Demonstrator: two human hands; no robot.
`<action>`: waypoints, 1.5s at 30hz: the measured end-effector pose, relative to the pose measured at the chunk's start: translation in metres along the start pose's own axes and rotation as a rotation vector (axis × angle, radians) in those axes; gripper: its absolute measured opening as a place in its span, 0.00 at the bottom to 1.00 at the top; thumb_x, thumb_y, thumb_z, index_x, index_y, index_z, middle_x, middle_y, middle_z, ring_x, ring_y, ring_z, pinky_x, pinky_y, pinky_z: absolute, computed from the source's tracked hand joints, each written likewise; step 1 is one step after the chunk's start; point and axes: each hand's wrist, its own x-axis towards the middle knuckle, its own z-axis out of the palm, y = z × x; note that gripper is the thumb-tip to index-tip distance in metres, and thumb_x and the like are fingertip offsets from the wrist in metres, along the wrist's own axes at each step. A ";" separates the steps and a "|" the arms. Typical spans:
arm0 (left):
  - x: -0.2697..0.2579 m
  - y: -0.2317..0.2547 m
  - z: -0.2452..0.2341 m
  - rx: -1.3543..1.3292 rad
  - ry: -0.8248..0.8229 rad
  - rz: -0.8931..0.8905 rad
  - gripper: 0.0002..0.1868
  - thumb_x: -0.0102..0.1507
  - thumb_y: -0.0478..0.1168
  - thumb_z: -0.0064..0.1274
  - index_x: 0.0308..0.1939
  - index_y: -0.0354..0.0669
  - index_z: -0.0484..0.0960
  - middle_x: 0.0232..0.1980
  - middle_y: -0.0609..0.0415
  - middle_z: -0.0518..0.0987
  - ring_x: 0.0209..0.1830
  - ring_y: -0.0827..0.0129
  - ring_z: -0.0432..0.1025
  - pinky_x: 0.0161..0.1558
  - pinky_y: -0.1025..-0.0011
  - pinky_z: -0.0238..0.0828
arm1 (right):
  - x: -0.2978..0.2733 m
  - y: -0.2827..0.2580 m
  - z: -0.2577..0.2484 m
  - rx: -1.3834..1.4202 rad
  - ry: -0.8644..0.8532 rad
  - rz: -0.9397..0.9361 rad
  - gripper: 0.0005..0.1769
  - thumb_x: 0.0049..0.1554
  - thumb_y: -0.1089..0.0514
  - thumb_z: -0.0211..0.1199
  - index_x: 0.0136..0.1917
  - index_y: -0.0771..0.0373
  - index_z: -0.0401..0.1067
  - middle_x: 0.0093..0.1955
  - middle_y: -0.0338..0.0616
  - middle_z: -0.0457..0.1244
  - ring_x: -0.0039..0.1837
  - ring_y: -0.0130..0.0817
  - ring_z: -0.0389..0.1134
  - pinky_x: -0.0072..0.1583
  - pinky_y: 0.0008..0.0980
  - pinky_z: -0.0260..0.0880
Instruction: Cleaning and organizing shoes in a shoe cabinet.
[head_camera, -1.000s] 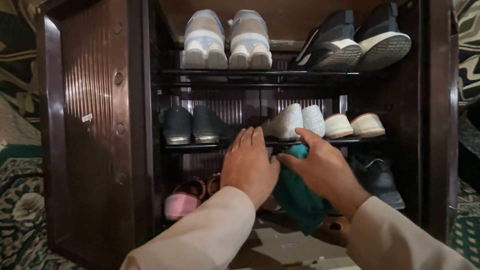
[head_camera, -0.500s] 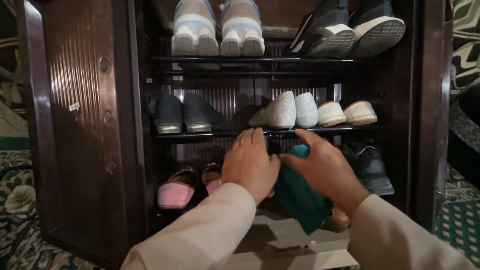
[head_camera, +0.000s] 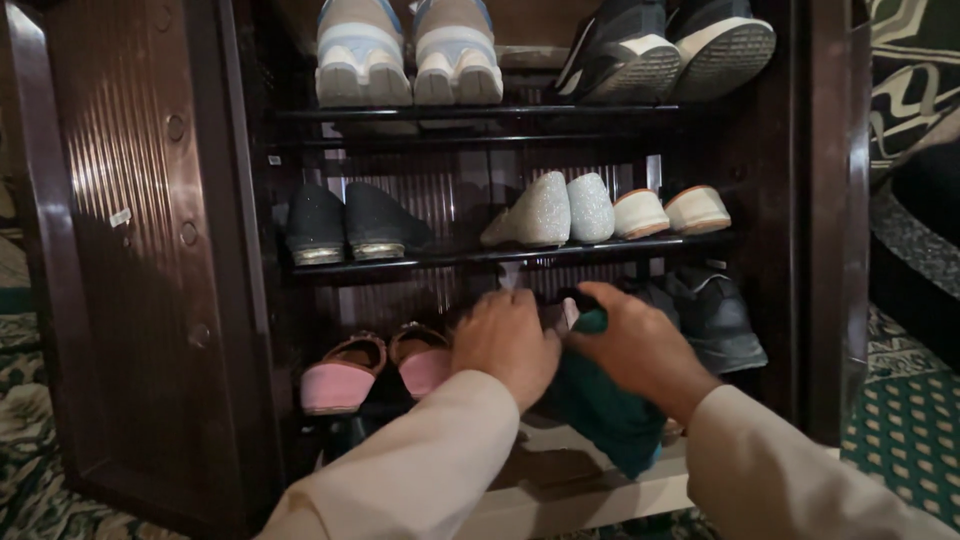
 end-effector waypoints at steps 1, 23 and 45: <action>-0.003 0.000 0.001 0.000 -0.005 -0.001 0.20 0.62 0.51 0.55 0.47 0.37 0.80 0.53 0.42 0.79 0.58 0.49 0.71 0.57 0.51 0.67 | -0.004 0.002 0.002 0.001 -0.004 0.004 0.40 0.49 0.42 0.72 0.72 0.50 0.66 0.60 0.58 0.69 0.63 0.54 0.71 0.62 0.47 0.72; 0.003 0.004 0.011 -0.063 -0.044 0.035 0.18 0.60 0.48 0.48 0.36 0.39 0.87 0.45 0.36 0.81 0.48 0.43 0.74 0.52 0.50 0.71 | -0.013 0.087 0.041 -0.368 -0.297 -0.168 0.17 0.54 0.46 0.62 0.52 0.54 0.79 0.50 0.55 0.69 0.53 0.53 0.73 0.56 0.51 0.73; -0.010 0.009 0.000 -0.010 -0.112 0.024 0.17 0.63 0.46 0.46 0.40 0.37 0.85 0.53 0.41 0.77 0.56 0.47 0.70 0.54 0.53 0.70 | -0.033 0.079 0.043 -0.560 -0.598 -0.073 0.27 0.62 0.41 0.52 0.68 0.55 0.67 0.61 0.55 0.67 0.64 0.55 0.69 0.69 0.54 0.64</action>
